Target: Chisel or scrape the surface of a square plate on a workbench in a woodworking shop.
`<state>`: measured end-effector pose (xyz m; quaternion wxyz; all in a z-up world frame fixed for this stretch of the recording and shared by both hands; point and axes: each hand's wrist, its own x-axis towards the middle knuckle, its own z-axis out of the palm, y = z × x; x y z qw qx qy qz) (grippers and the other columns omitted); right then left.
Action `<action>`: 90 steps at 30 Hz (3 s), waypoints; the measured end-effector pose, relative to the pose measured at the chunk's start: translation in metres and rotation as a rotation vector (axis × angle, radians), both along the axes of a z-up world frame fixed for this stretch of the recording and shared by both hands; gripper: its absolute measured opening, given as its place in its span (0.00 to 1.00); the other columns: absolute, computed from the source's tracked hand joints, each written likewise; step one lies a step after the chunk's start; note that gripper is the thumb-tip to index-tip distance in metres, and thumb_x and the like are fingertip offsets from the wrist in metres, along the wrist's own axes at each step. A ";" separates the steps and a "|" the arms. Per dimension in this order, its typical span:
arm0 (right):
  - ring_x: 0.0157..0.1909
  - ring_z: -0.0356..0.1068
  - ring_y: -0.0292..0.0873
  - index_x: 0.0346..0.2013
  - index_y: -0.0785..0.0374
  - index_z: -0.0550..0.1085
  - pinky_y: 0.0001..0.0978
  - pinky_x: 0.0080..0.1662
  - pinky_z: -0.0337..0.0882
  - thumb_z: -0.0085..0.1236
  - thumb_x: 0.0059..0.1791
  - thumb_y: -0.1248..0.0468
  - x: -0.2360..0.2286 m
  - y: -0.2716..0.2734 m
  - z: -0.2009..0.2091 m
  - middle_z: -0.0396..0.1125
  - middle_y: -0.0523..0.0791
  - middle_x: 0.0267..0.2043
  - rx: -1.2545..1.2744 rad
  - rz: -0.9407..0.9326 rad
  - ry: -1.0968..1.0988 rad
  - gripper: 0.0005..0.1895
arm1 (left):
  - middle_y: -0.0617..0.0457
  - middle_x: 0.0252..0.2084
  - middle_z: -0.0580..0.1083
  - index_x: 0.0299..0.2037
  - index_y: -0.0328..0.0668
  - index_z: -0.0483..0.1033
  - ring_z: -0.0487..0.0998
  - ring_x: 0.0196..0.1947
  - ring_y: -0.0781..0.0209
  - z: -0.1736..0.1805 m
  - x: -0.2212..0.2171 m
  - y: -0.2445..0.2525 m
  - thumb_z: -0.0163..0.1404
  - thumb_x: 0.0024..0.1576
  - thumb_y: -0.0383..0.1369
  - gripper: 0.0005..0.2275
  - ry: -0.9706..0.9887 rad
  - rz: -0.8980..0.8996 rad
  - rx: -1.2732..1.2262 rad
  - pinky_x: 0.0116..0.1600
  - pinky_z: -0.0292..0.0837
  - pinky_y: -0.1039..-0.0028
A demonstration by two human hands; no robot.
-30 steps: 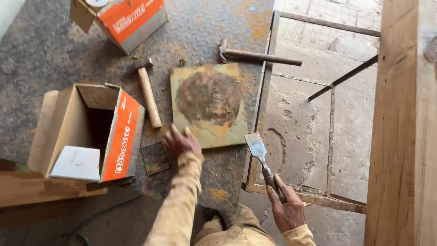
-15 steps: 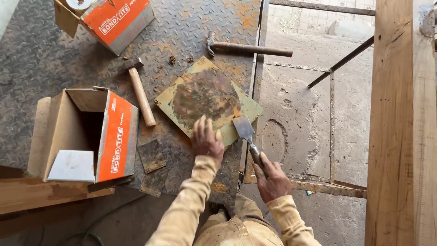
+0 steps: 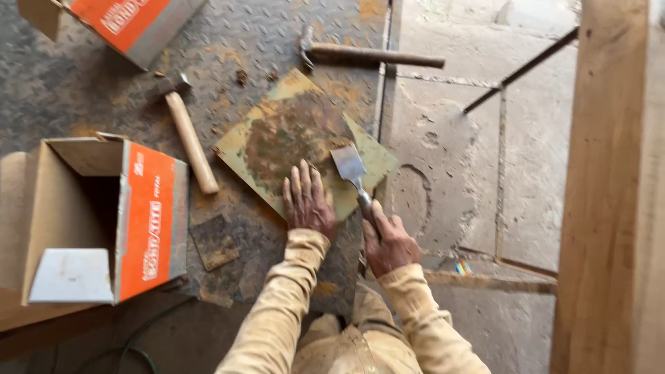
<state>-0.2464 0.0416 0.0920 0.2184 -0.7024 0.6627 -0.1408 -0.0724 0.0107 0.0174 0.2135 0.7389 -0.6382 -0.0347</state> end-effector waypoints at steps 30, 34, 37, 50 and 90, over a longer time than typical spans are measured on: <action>0.36 0.76 0.59 0.68 0.44 0.64 0.50 0.38 0.77 0.49 0.55 0.50 0.025 -0.051 0.007 0.69 0.52 0.41 0.114 0.038 0.020 0.25 | 0.37 0.77 0.51 0.71 0.28 0.59 0.49 0.77 0.40 -0.023 -0.010 -0.012 0.45 0.62 0.41 0.30 -0.058 0.066 -0.067 0.78 0.39 0.50; 0.38 0.75 0.62 0.69 0.45 0.62 0.53 0.37 0.75 0.51 0.53 0.51 -0.014 0.011 -0.007 0.70 0.52 0.44 0.029 0.086 -0.035 0.28 | 0.36 0.77 0.51 0.71 0.27 0.58 0.49 0.77 0.40 -0.010 -0.009 -0.009 0.44 0.62 0.40 0.30 -0.050 0.082 -0.027 0.78 0.40 0.50; 0.38 0.77 0.59 0.69 0.42 0.61 0.50 0.37 0.77 0.50 0.53 0.49 -0.006 0.002 -0.015 0.71 0.49 0.44 -0.030 0.090 -0.080 0.28 | 0.36 0.77 0.51 0.71 0.28 0.59 0.49 0.77 0.39 -0.013 -0.006 -0.015 0.44 0.63 0.40 0.29 -0.055 0.083 -0.021 0.77 0.41 0.50; 0.36 0.76 0.54 0.68 0.45 0.62 0.48 0.37 0.78 0.49 0.54 0.50 -0.005 -0.016 -0.017 0.71 0.51 0.42 0.052 0.099 -0.015 0.26 | 0.36 0.76 0.52 0.70 0.26 0.60 0.49 0.76 0.39 -0.007 -0.008 -0.012 0.43 0.62 0.38 0.28 -0.003 0.084 -0.059 0.77 0.40 0.50; 0.40 0.75 0.58 0.69 0.48 0.62 0.50 0.39 0.75 0.48 0.56 0.52 0.053 -0.117 0.011 0.70 0.54 0.44 0.061 0.230 -0.044 0.26 | 0.37 0.77 0.53 0.70 0.29 0.60 0.50 0.77 0.42 -0.006 -0.011 -0.011 0.40 0.63 0.40 0.27 -0.110 0.099 0.029 0.77 0.42 0.50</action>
